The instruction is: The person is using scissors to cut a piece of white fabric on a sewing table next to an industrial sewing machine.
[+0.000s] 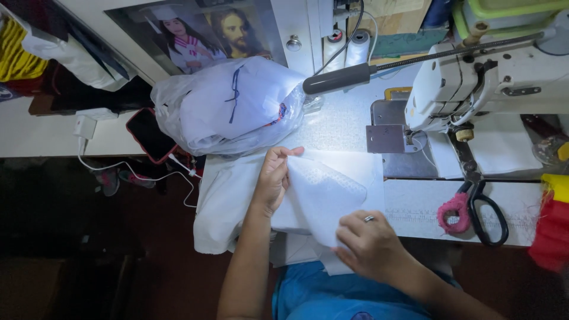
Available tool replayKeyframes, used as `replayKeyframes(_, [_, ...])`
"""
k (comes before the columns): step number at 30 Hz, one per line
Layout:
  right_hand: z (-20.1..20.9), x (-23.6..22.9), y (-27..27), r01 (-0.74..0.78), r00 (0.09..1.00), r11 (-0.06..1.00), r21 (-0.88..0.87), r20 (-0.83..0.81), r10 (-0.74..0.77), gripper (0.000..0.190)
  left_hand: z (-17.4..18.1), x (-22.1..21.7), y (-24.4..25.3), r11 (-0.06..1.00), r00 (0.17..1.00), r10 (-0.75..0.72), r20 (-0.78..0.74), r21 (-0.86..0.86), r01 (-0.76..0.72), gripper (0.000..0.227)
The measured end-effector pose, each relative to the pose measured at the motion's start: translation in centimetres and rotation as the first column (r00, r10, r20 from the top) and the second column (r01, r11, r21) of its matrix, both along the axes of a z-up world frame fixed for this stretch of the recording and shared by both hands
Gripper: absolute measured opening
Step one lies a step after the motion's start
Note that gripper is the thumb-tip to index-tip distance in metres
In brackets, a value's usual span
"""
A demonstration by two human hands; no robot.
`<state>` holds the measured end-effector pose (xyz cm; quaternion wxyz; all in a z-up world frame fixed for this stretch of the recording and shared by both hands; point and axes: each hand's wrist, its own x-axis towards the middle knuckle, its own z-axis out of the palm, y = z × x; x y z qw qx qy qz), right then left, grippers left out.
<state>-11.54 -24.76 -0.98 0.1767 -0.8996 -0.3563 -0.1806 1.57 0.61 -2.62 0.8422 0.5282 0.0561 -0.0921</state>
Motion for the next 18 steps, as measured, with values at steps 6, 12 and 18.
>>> replayKeyframes(6, [0.2, 0.9, -1.9, 0.106, 0.945, 0.980, 0.167, -0.323, -0.048, 0.036, -7.6, 1.4, 1.7, 0.985, 0.999, 0.041, 0.015, 0.165, -0.042, 0.026])
replayKeyframes(12, [1.4, 4.2, -3.0, 0.447, 0.867, 0.879, -0.168, -0.160, -0.472, 0.033, -1.0, -0.5, -1.0, 0.977, 0.985, -0.079, 0.153, 0.209, 0.045, 0.027])
replayKeyframes(18, [-1.0, 4.7, -2.7, 0.507, 0.797, 0.833, 0.222, -0.487, -0.356, 0.013, -2.8, -0.5, -0.3, 0.963, 0.988, -0.028, 0.153, 0.270, -0.015, 0.026])
